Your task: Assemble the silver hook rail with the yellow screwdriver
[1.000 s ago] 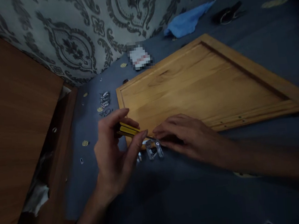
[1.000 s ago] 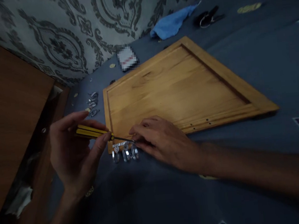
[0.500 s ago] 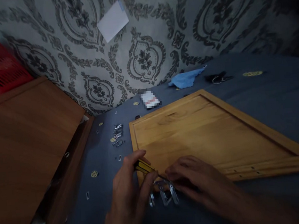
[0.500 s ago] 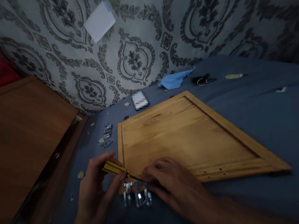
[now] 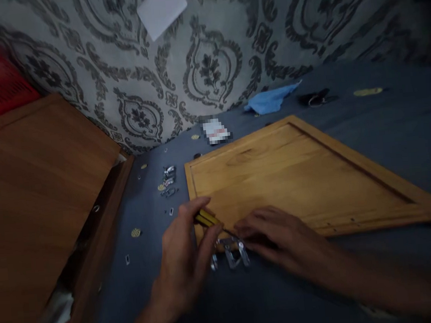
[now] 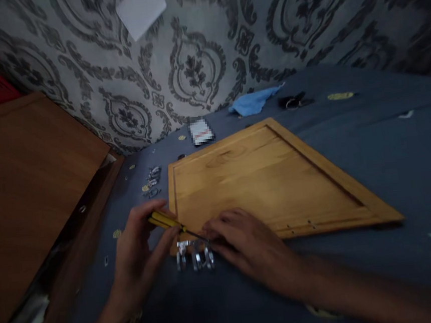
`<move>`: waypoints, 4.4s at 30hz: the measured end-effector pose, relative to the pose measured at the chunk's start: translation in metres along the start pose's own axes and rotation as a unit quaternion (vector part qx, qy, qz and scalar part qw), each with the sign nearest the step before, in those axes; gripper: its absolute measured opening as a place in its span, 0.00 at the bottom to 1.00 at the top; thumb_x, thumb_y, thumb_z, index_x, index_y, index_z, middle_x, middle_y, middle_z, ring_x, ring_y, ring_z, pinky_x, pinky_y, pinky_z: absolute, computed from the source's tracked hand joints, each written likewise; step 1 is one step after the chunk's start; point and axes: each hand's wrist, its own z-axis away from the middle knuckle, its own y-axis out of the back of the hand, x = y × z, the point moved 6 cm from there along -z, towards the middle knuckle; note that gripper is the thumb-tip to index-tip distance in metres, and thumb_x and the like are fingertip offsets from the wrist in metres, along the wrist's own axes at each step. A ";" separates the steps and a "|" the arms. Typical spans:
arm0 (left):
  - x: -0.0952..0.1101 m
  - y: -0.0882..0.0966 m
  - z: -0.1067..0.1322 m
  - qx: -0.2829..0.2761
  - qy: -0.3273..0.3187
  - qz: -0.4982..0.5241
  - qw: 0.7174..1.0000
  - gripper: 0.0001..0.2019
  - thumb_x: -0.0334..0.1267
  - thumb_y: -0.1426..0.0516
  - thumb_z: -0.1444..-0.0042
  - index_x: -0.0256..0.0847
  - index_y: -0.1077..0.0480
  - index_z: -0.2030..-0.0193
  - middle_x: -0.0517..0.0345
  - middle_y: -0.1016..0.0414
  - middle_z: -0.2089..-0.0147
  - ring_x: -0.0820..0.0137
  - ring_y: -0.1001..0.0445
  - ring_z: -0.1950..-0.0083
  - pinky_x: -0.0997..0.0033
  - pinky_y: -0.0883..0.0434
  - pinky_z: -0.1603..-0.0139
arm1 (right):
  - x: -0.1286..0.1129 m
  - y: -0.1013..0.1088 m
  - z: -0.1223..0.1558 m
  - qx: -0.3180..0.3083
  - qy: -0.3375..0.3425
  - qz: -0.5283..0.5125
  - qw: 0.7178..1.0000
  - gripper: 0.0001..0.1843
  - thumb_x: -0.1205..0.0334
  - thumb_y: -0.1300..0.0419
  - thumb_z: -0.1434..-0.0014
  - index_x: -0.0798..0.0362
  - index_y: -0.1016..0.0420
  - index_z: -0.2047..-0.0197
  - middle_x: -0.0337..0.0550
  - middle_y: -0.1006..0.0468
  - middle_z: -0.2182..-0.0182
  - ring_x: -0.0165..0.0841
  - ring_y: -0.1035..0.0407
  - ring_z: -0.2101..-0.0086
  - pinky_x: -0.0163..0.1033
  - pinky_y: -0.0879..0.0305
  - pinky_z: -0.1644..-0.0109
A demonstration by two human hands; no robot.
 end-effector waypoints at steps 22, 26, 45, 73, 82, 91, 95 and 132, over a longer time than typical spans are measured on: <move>0.004 0.007 0.006 0.021 -0.028 0.047 0.998 0.25 0.33 0.35 0.32 0.51 0.33 0.31 0.59 0.22 0.49 0.65 0.20 0.48 0.62 0.21 0.45 | -0.002 0.004 0.001 0.002 0.002 -0.003 1.000 0.09 0.63 0.38 0.29 0.48 0.23 0.46 0.46 0.16 0.57 0.41 0.21 0.56 0.46 0.26 0.53; 0.004 0.004 0.005 0.016 -0.041 0.041 0.998 0.26 0.29 0.35 0.33 0.50 0.33 0.31 0.61 0.23 0.49 0.70 0.20 0.48 0.70 0.23 0.43 | -0.002 0.003 0.001 0.000 -0.005 -0.008 1.000 0.09 0.63 0.37 0.30 0.47 0.22 0.47 0.44 0.16 0.59 0.41 0.22 0.57 0.45 0.26 0.53; 0.000 -0.001 0.007 0.028 -0.010 0.044 0.999 0.23 0.30 0.37 0.30 0.51 0.32 0.33 0.60 0.21 0.48 0.74 0.19 0.47 0.78 0.21 0.42 | -0.001 0.000 0.001 0.009 -0.003 -0.002 1.000 0.11 0.71 0.36 0.33 0.48 0.21 0.49 0.44 0.16 0.59 0.38 0.21 0.57 0.43 0.24 0.54; 0.010 0.016 -0.004 0.094 -0.010 0.097 0.991 0.21 0.28 0.34 0.33 0.53 0.27 0.38 0.58 0.26 0.45 0.70 0.19 0.50 0.69 0.17 0.49 | -0.004 0.004 -0.001 -0.007 0.007 -0.005 1.000 0.09 0.63 0.39 0.29 0.48 0.22 0.47 0.45 0.15 0.57 0.41 0.21 0.55 0.48 0.26 0.49; 0.012 0.010 0.004 0.052 -0.008 0.082 0.995 0.23 0.30 0.35 0.32 0.54 0.29 0.34 0.57 0.25 0.45 0.68 0.18 0.47 0.65 0.16 0.46 | -0.002 0.004 0.000 -0.009 -0.008 -0.013 1.000 0.10 0.61 0.39 0.29 0.47 0.21 0.47 0.45 0.15 0.57 0.42 0.21 0.56 0.48 0.27 0.50; 0.013 0.008 0.004 0.059 -0.009 0.058 0.997 0.22 0.31 0.35 0.31 0.54 0.30 0.35 0.57 0.25 0.44 0.67 0.18 0.47 0.62 0.15 0.45 | -0.003 0.005 -0.001 -0.020 -0.018 -0.005 1.000 0.08 0.62 0.38 0.29 0.47 0.21 0.49 0.44 0.15 0.58 0.41 0.22 0.56 0.46 0.27 0.51; 0.010 0.006 0.005 0.050 -0.004 0.056 0.997 0.22 0.32 0.36 0.30 0.58 0.30 0.34 0.57 0.25 0.45 0.67 0.18 0.47 0.63 0.15 0.45 | -0.004 0.005 -0.001 -0.019 -0.017 -0.007 1.000 0.07 0.62 0.38 0.29 0.47 0.21 0.49 0.44 0.15 0.59 0.41 0.21 0.57 0.46 0.27 0.51; 0.023 0.013 -0.001 0.081 -0.005 0.027 0.996 0.19 0.35 0.32 0.33 0.55 0.25 0.38 0.59 0.23 0.40 0.58 0.18 0.40 0.50 0.15 0.38 | -0.010 0.008 -0.002 -0.009 0.017 -0.012 1.000 0.07 0.62 0.42 0.26 0.50 0.23 0.50 0.45 0.16 0.60 0.38 0.22 0.58 0.45 0.27 0.51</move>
